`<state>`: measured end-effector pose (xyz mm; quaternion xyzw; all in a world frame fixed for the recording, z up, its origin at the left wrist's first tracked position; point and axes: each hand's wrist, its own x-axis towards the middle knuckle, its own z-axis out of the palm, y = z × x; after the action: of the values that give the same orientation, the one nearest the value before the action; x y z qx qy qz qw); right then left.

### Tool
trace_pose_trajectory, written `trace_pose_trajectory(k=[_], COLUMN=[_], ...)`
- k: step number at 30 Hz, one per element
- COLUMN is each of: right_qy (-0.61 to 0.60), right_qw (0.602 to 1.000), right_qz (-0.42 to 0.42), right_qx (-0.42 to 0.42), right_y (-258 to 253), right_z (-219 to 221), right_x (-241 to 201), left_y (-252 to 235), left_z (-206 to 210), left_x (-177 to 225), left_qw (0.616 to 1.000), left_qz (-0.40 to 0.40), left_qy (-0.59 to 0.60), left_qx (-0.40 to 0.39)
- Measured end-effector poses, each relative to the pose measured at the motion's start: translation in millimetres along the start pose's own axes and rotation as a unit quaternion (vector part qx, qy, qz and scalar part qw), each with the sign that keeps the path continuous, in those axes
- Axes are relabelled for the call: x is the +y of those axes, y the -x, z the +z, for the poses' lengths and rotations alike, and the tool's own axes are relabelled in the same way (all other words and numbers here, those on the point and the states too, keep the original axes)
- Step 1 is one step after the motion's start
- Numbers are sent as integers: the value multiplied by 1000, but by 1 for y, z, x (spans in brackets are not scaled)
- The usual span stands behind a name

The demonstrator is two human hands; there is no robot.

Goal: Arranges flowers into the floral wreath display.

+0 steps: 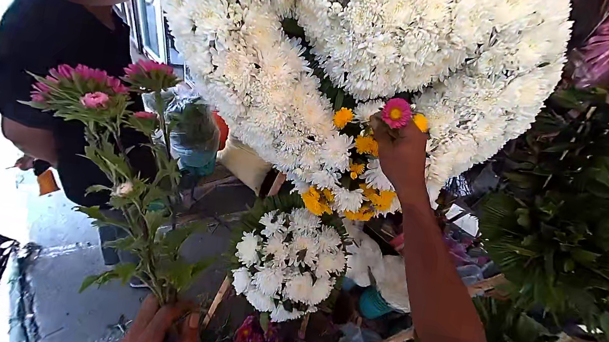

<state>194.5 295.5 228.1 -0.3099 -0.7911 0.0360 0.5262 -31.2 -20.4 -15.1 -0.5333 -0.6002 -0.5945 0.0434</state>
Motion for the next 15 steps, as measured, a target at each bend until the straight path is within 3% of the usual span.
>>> trace_pose_trajectory(k=[4,8,11,15], right_qy=[191,346,387,368], right_qw=[968,906,879,888], right_qz=[-61,-17,32,24], right_qx=[-148,-246,-276,-275], right_y=[-38,-47,-50,-52], right_z=[16,37,45,45], right_x=[-5,6,12,7], left_y=[5,8,7,6], left_z=[0,-3,-4,-5], left_x=[-7,-12,-14,-19], left_qw=[1000,1000,1000,1000], left_qz=[-14,-18,-20,-19], left_qy=[3,6,-1,10], left_qx=[7,1,-3,-5])
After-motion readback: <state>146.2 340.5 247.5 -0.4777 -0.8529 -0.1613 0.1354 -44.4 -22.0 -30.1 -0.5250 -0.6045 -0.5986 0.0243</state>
